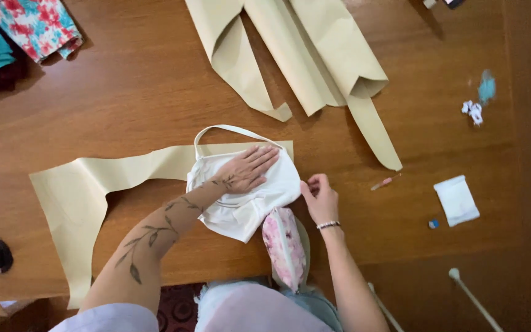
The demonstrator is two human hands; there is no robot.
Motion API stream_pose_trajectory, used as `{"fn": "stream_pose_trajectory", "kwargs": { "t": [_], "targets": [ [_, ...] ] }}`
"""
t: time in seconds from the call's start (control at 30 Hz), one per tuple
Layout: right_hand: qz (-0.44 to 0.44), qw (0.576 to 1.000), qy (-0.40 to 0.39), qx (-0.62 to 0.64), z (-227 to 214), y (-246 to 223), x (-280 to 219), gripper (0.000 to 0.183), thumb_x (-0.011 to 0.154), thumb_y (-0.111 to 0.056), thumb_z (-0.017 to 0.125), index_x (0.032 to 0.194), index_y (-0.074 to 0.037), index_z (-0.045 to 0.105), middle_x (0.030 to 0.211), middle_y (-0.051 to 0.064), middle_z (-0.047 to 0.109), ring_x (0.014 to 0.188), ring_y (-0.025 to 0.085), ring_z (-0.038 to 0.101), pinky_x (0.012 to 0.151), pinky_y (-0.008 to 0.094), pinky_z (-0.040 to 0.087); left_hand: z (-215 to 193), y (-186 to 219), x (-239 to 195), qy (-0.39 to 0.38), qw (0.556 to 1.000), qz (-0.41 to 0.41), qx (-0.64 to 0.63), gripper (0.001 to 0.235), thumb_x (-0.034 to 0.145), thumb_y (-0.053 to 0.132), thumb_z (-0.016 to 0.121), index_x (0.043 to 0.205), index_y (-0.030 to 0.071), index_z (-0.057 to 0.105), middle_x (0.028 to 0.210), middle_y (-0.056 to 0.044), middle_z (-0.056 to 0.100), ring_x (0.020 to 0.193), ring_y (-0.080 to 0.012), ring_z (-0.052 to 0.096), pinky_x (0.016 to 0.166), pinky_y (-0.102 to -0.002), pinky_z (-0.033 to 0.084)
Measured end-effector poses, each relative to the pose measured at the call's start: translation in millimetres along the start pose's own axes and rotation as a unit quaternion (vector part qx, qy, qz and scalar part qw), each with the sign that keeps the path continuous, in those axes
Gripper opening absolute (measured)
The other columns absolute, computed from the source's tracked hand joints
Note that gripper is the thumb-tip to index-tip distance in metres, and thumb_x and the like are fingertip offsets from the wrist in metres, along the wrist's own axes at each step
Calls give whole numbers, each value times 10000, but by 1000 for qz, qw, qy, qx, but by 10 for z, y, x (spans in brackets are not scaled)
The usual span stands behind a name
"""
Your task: The person places a white garment on a large sheet of beige paper and uses a green pencil to trace the outline of the garment onto the paper. The person adjusts the garment and the paper as needed to complete the tracing.
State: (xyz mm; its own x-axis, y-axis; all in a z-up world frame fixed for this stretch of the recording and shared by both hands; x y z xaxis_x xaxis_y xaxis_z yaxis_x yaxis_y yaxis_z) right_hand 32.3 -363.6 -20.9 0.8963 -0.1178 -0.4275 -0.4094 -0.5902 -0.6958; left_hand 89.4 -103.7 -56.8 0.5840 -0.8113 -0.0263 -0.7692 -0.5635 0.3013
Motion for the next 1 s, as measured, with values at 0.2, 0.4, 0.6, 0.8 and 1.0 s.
{"fn": "stream_pose_trajectory", "kwargs": {
  "t": [0.2, 0.4, 0.6, 0.8, 1.0],
  "targets": [
    [-16, 983, -11, -181, -392, 290, 69, 458, 826, -412, 789, 1122, -188, 522, 1020, 74, 698, 998, 324, 697, 864, 475, 553, 114, 102, -106, 178, 980, -84, -34, 475, 1043, 232, 369, 1466, 48, 482, 1528, -162, 455, 1422, -326, 426, 1222, -445, 305],
    [41, 971, -85, -219, -460, 470, 174, 360, 852, -341, 788, 1116, -215, 579, 940, -14, 758, 964, 231, 734, 851, 413, 561, -629, 692, -628, 381, 812, -407, -171, 428, 956, -47, 536, 1350, 96, 621, 1400, -107, 606, 1296, -284, 576, 1106, -389, 472],
    [-32, 969, -9, -245, -471, 508, 335, 257, 888, -335, 664, 1089, -176, 645, 912, 37, 761, 917, 282, 725, 828, 459, 557, -203, 1197, -819, 352, 798, -459, -167, 441, 859, -8, 634, 1254, 175, 699, 1306, -13, 666, 1221, -179, 637, 1052, -310, 513],
    [-237, 955, 136, -119, -642, -167, 108, 52, 932, -103, 638, 976, -87, 615, 827, 108, 629, 756, 308, 662, 670, 390, 550, -340, 1171, -786, 346, 820, -428, -156, 288, 897, 13, 643, 1162, 100, 719, 1150, -51, 693, 1133, -211, 676, 969, -327, 556],
    [-268, 951, 154, 24, -561, -713, -164, 26, 1025, -21, 596, 1039, -27, 575, 957, 104, 584, 762, 231, 671, 698, 302, 576, -276, 1044, -844, 315, 850, -378, -185, 238, 899, 47, 658, 1113, 115, 736, 1110, -37, 694, 1089, -201, 692, 920, -309, 575]
  ]
}}
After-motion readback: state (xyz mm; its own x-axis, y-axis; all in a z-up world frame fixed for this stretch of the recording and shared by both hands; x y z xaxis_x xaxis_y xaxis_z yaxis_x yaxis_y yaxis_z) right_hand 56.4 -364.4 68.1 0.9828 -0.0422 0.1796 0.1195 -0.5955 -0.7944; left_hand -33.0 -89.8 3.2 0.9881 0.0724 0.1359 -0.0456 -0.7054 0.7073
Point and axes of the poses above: each hand's wrist, its own x-axis towards the middle knuckle, its own z-axis out of the palm, y = z × x, the point moved 2 cm from there along x, towards the middle knuckle
